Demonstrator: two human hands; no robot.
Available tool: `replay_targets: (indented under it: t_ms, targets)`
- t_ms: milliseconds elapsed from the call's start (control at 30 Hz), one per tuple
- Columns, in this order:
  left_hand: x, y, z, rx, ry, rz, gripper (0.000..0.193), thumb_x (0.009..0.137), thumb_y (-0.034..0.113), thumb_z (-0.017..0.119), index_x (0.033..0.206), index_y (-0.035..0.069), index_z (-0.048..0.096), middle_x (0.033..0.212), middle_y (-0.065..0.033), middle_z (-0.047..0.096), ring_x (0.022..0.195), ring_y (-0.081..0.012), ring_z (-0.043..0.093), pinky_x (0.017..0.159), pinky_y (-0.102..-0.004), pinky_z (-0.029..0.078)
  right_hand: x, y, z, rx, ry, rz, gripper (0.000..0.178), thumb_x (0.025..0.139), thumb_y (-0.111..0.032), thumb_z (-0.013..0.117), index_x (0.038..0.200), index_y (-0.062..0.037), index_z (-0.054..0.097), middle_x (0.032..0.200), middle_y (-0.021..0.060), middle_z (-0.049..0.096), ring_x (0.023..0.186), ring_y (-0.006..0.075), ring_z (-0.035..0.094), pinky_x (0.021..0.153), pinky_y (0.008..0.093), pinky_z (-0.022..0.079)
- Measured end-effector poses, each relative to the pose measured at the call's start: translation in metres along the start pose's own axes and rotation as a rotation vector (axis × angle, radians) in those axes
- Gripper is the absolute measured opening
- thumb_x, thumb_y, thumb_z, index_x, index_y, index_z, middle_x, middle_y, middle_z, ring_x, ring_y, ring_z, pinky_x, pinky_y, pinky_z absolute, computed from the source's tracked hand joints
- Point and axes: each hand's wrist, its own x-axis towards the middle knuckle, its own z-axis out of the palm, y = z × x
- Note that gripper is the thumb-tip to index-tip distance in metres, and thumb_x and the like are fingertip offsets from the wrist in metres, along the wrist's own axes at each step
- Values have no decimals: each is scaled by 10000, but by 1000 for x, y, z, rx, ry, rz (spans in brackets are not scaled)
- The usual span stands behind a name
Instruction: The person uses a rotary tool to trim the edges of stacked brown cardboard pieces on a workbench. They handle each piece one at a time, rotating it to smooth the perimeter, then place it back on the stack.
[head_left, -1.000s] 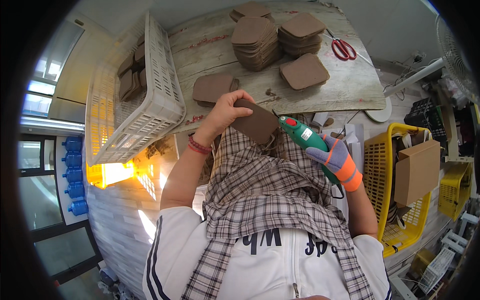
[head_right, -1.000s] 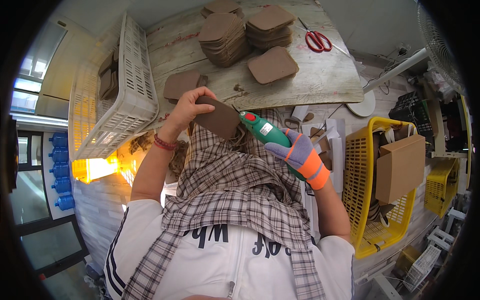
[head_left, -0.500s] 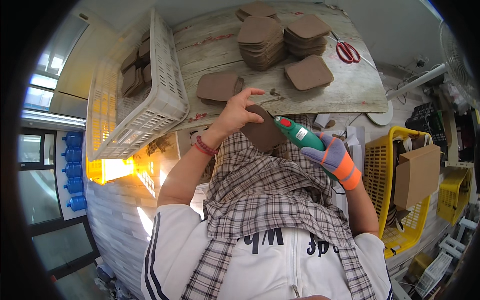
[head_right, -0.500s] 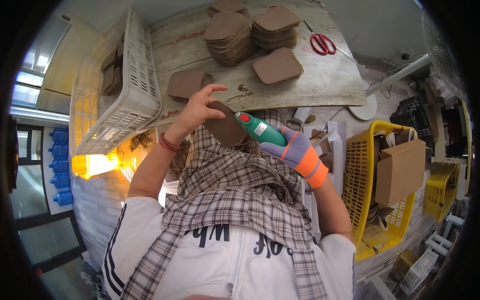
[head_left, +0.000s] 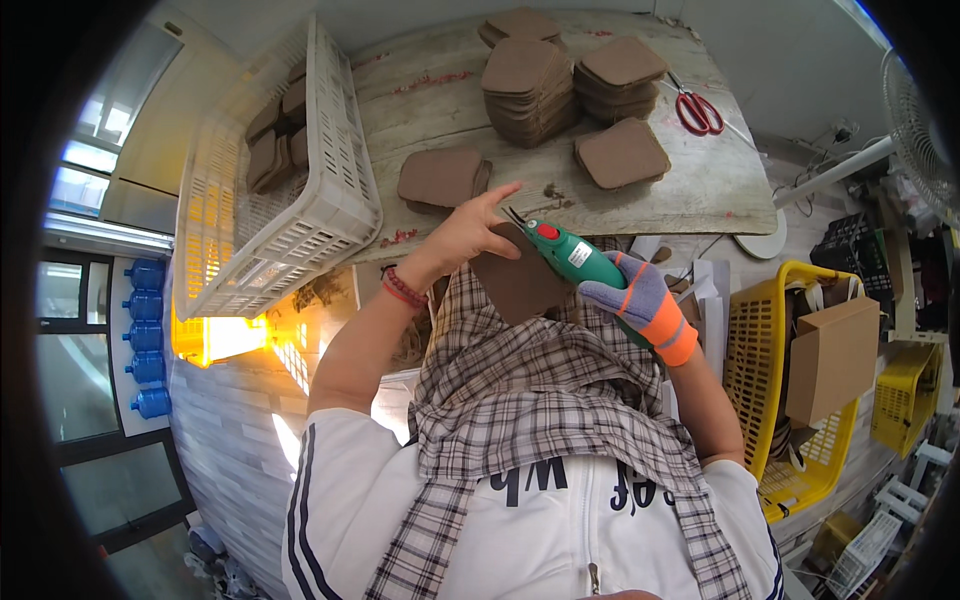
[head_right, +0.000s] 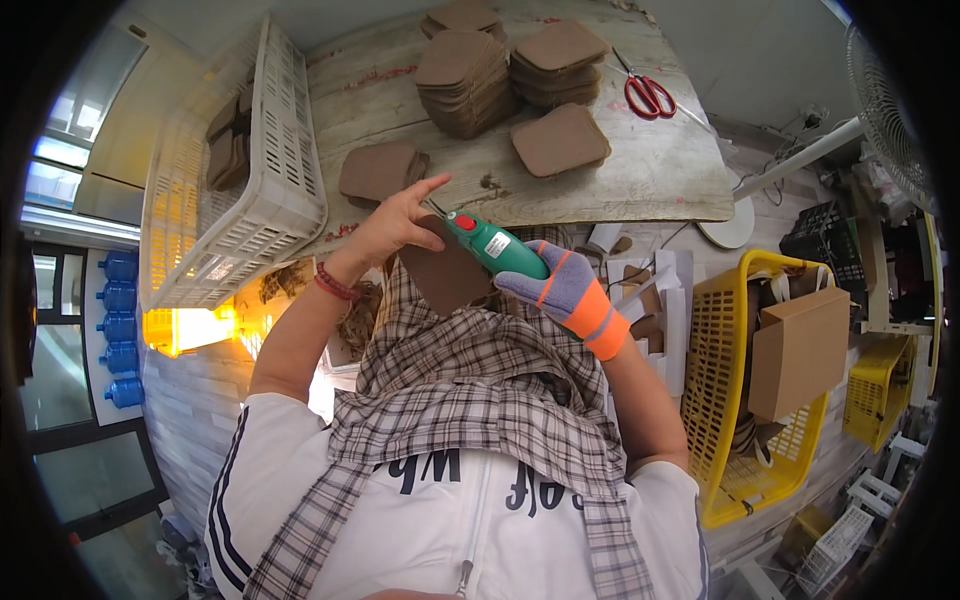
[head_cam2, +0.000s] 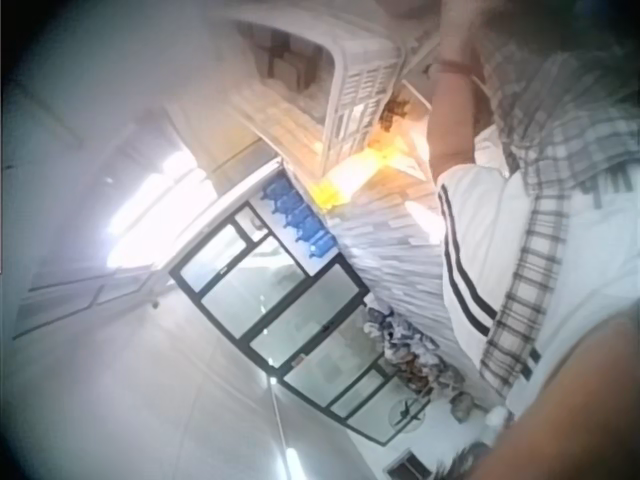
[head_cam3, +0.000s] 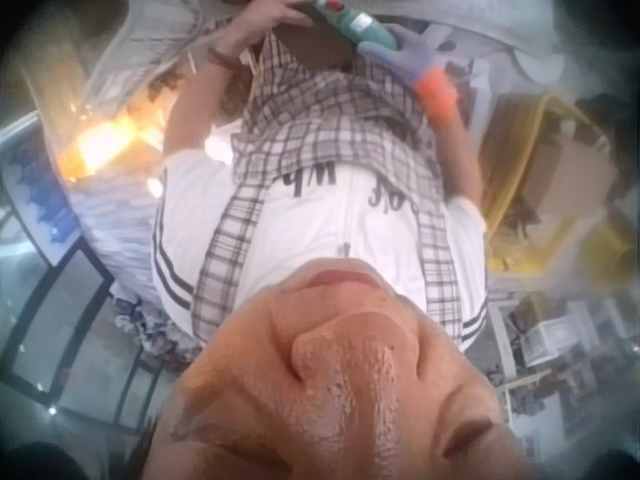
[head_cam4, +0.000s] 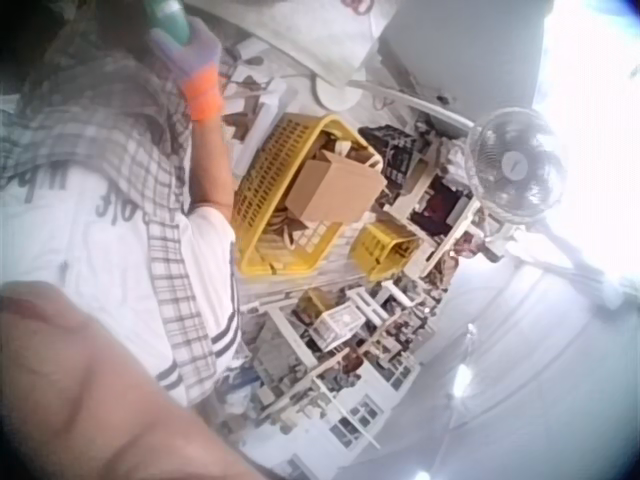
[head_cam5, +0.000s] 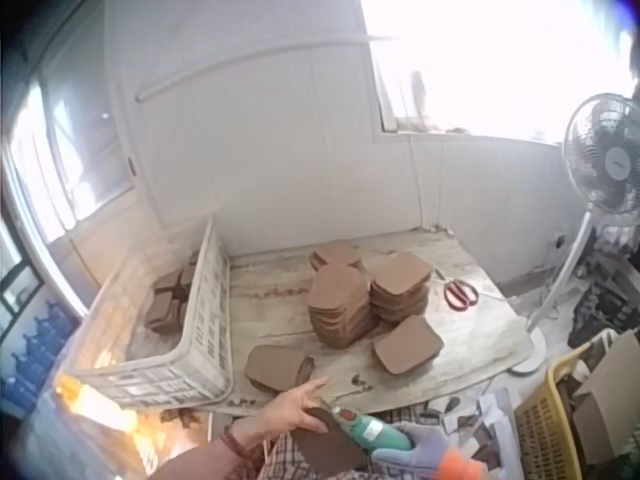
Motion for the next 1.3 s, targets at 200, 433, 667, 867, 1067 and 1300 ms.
replay_targets:
  t_ms: [200,433,667,867,1067,1300]
  targets:
    - [3,-3,-110,-72,657,178,598,790,-37,633,1338,20,400,1205,-171,543,1000,-201,577,816,-288,491,-17,21,-18,91,137,81,385,799,-242,743,1044,10,587,716,3,598,580,48,524,518,204,427]
    - [52,13,-39,1151,911,664,373,744,92,672,1107,59,593,1121,-102,562,1036,-304,503,911,-413,396,-41,42,-34,158,326,92,352,810,-241,725,1013,13,591,692,29,620,551,68,553,497,215,439]
    - [139,-7,66,1162,661,543,521,705,295,737,1118,14,591,1093,-96,534,1054,-286,461,906,-406,375,-56,51,-39,134,449,89,324,798,-240,737,947,10,595,683,35,630,537,73,577,471,215,443]
    - [148,-4,76,1140,764,569,564,604,279,793,1072,43,585,1023,-88,515,1002,-281,456,898,-396,358,-63,62,-44,206,498,109,326,803,-240,733,959,6,586,670,22,604,506,74,543,447,212,415]
    - [143,-5,83,1041,818,594,427,570,188,804,868,79,517,940,-77,492,920,-280,451,827,-393,363,-58,68,-46,187,488,112,327,808,-250,727,962,-1,580,666,19,596,520,74,545,448,214,413]
    - [133,-3,80,622,713,551,334,680,72,749,820,85,446,804,-61,492,842,-213,482,778,-353,388,-52,63,-43,201,488,101,322,814,-255,720,969,-10,580,659,18,591,516,76,537,457,212,411]
